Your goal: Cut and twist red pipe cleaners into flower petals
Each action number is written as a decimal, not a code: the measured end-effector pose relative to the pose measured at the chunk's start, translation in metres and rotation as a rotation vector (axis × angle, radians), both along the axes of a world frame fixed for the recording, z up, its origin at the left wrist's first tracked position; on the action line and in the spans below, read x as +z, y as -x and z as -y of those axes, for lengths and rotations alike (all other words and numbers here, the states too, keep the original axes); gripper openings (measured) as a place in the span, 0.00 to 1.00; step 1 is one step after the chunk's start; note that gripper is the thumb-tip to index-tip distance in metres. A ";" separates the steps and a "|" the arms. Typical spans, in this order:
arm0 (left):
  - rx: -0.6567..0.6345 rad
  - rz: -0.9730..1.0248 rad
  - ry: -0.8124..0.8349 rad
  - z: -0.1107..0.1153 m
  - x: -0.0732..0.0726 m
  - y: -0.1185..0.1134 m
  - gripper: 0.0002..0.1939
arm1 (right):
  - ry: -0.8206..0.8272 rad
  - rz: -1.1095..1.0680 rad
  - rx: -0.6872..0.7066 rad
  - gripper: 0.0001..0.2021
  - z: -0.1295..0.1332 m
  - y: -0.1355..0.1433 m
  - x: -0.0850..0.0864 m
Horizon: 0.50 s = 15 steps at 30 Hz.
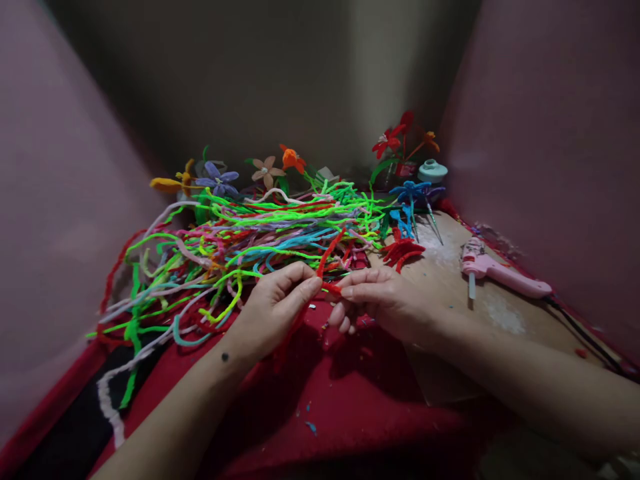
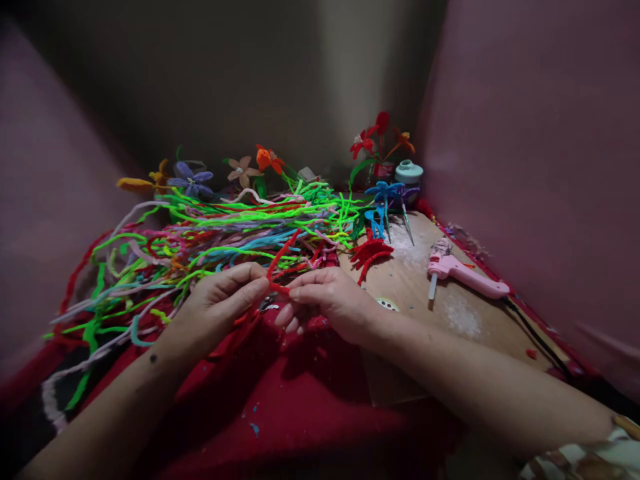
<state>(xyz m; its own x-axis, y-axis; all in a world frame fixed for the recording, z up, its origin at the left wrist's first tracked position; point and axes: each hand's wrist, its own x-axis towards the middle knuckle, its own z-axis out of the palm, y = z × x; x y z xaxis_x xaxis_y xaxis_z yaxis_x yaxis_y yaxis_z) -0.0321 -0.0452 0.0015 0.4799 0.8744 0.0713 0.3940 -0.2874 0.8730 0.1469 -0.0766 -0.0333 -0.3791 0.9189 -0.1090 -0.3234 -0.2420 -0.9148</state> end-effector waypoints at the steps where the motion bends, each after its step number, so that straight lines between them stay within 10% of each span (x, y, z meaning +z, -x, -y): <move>1: 0.006 -0.005 -0.020 0.000 -0.001 -0.001 0.11 | 0.021 -0.009 -0.004 0.07 -0.001 0.000 -0.001; 7: 0.036 -0.024 -0.074 0.000 -0.007 -0.003 0.09 | -0.092 0.189 -0.038 0.05 0.003 0.002 0.000; 15: -0.141 -0.203 -0.146 0.002 -0.007 -0.002 0.11 | -1.233 0.959 -0.576 0.10 0.009 -0.001 0.010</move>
